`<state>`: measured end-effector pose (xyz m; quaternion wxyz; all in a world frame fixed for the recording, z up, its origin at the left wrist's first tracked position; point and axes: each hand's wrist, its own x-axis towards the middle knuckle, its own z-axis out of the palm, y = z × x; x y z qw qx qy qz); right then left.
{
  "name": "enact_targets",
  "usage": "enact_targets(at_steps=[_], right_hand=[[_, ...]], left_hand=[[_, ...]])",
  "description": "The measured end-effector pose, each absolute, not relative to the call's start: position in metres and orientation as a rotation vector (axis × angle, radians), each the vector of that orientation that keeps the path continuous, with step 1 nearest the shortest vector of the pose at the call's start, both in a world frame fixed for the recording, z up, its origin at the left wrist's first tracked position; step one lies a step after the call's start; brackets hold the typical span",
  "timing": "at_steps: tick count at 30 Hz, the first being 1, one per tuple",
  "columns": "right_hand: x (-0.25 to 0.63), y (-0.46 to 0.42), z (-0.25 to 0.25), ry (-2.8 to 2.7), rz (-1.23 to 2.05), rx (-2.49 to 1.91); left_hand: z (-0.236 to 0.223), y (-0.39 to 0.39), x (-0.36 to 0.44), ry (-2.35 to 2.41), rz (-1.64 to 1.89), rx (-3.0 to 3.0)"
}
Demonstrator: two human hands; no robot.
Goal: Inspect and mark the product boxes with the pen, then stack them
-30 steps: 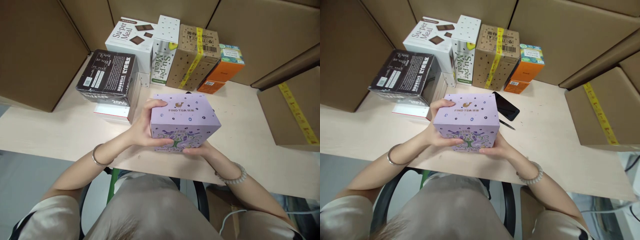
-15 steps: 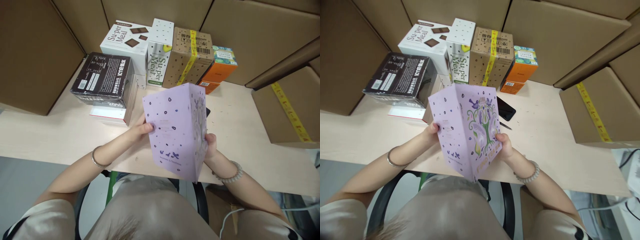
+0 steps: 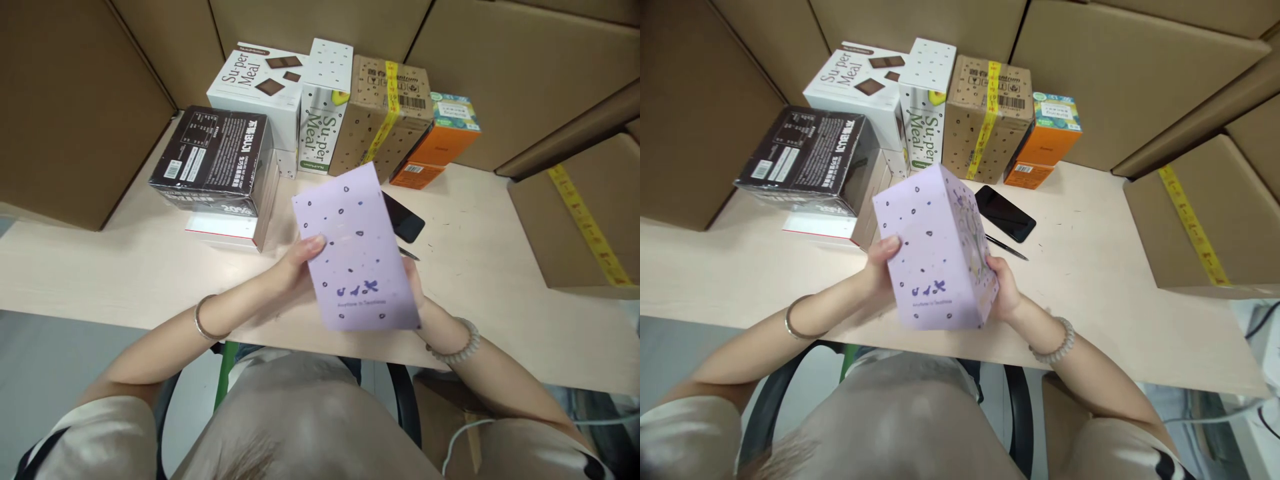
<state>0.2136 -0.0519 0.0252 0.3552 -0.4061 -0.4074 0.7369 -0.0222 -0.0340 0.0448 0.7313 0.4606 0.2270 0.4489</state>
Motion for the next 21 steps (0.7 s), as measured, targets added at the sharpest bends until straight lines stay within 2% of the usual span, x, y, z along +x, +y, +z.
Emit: enact_targets(at_steps=[4, 7, 21], right_hand=[[0.211, -0.045, 0.035, -0.72, 1.98, -0.949], [0.207, -0.043, 0.048, -0.764, 1.987, -0.913], [0.209, -0.051, 0.055, -1.035, 1.756, -1.053]], left_hand=[[0.041, -0.017, -0.035, 0.709, 1.319, 1.632], [0.037, -0.009, -0.04, 0.681, 1.311, 1.925], [0.025, 0.002, -0.043, 0.675, 1.223, 2.167]])
